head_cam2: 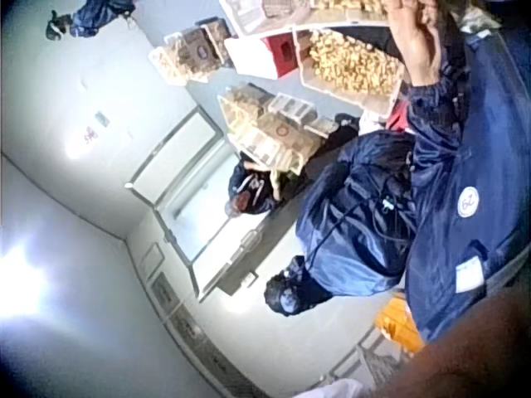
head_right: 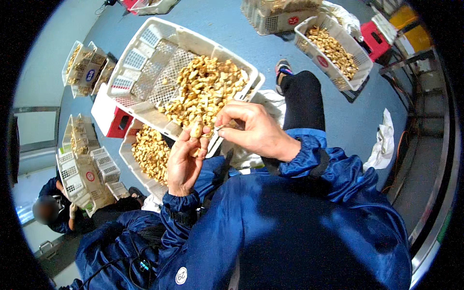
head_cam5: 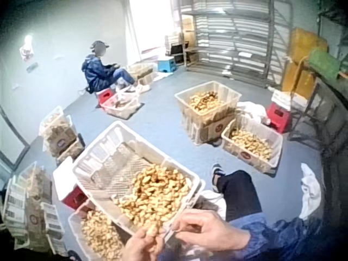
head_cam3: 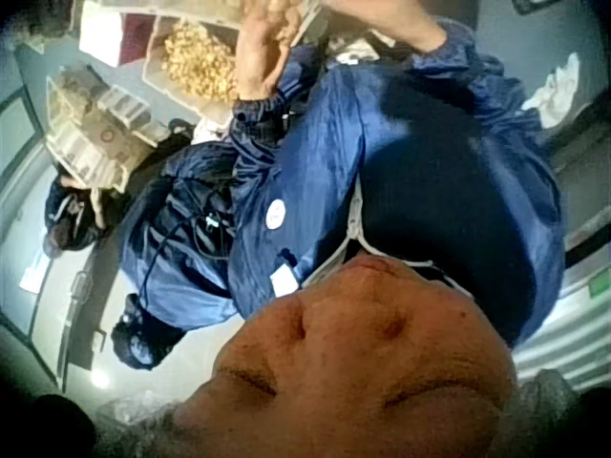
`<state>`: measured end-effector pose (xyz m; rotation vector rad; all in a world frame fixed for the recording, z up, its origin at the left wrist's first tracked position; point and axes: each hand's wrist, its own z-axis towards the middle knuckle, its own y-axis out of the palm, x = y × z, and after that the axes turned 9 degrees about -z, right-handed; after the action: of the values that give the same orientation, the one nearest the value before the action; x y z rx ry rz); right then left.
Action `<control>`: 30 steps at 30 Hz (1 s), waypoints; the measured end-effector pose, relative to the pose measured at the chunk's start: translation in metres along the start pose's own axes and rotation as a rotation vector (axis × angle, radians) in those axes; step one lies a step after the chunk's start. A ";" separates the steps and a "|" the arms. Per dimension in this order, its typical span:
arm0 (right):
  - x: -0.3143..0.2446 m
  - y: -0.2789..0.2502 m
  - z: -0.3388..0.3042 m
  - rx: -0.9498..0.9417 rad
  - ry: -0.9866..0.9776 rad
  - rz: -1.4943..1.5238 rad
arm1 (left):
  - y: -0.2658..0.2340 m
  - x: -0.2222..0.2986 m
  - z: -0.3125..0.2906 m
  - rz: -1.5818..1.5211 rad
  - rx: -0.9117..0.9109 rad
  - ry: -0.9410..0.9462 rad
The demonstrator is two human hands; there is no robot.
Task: The person sorts food items by hand, picking them from one basket and placing them into separate containers.
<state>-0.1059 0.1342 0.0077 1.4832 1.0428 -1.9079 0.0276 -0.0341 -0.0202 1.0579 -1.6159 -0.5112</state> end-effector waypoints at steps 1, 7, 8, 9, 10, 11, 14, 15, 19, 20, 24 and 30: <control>0.002 0.001 0.000 0.024 -0.023 0.015 | 0.006 -0.004 0.000 0.026 -0.028 0.006; 0.008 0.002 -0.005 0.120 0.018 0.115 | 0.027 -0.021 -0.001 0.324 -0.024 0.099; 0.007 0.001 -0.005 0.116 -0.009 0.055 | 0.030 -0.022 -0.003 0.401 -0.010 0.122; 0.006 -0.001 -0.005 0.111 -0.036 -0.004 | 0.036 -0.023 -0.005 0.354 0.008 0.132; 0.004 -0.002 -0.005 0.106 -0.062 -0.064 | 0.039 -0.022 -0.005 0.368 0.030 0.135; 0.001 -0.002 -0.005 0.104 -0.054 -0.075 | 0.042 -0.021 -0.005 0.382 0.055 0.138; -0.001 -0.001 -0.004 0.104 -0.059 -0.087 | 0.041 -0.024 -0.008 0.476 0.082 0.223; 0.001 -0.001 -0.003 0.107 -0.081 -0.077 | 0.040 -0.026 -0.008 0.517 0.083 0.264; -0.006 0.007 -0.002 0.098 -0.153 -0.229 | 0.032 -0.037 -0.007 0.769 0.124 0.446; -0.005 0.006 -0.002 0.103 -0.152 -0.216 | 0.034 -0.036 -0.007 0.769 0.130 0.431; 0.002 -0.001 0.001 0.143 0.041 -0.016 | 0.038 -0.031 -0.009 0.730 0.126 0.349; 0.008 -0.015 0.000 0.090 0.107 0.076 | 0.037 -0.022 -0.008 0.454 0.078 0.227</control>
<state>-0.1199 0.1430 0.0036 1.6675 0.9435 -1.8612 0.0219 0.0051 -0.0006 0.7397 -1.6147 -0.0237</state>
